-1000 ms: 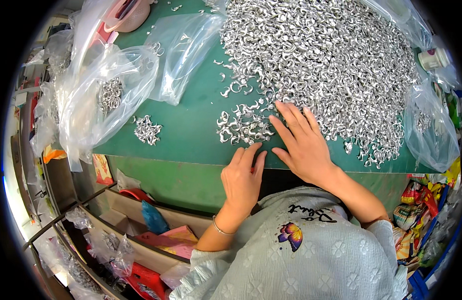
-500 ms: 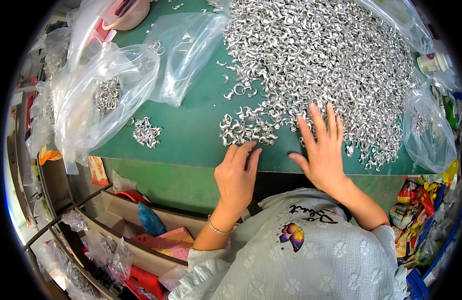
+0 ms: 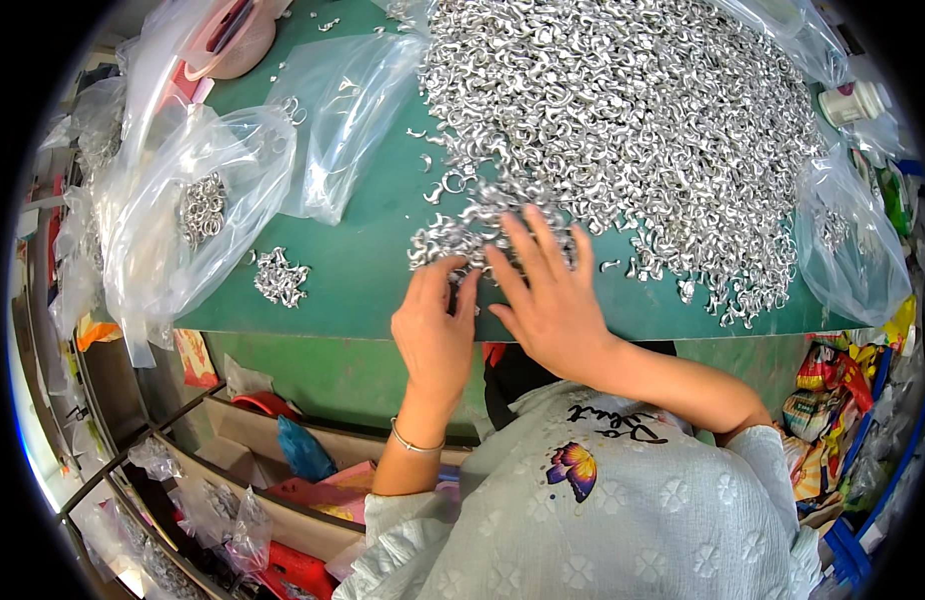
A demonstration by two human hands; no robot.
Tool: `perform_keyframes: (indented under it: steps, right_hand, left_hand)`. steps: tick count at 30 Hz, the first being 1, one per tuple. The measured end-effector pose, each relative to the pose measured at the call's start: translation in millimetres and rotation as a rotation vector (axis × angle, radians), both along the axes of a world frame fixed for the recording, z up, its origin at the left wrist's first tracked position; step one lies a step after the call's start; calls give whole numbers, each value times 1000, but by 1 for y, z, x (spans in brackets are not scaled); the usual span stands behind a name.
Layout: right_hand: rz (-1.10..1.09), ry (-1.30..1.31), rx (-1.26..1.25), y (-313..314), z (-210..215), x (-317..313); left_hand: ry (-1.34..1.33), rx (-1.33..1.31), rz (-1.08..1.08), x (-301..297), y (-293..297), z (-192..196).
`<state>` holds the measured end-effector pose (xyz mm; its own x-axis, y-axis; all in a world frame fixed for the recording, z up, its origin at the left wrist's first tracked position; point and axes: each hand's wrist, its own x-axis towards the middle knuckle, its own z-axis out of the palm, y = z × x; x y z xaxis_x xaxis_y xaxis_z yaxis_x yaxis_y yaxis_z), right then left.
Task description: The person sorts small silver crescent-shaped metal parts by hand on a green workbench, picking them up from a large pile and placing them into a plastic bag.
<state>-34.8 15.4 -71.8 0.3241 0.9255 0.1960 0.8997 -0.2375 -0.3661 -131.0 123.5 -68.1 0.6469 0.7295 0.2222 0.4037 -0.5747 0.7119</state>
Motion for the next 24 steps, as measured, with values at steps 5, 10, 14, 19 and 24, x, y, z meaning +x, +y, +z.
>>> perform_keyframes:
  steps: [5, 10, 14, 19, 24]
  right_hand:
    - [255, 0, 111, 16, -4, 12]
    - [157, 123, 141, -1, 16, 34]
    - [190, 121, 106, -25, 10, 50]
    - [92, 100, 88, -34, 20, 60]
    - [233, 67, 48, -12, 18, 43]
  left_hand:
    - [10, 83, 23, 0, 22, -4]
    - [-4, 7, 48, -2, 19, 7]
    - [92, -25, -142, -6, -2, 16]
    - [91, 27, -77, -10, 2, 9]
    - [40, -5, 1, -1, 0, 9]
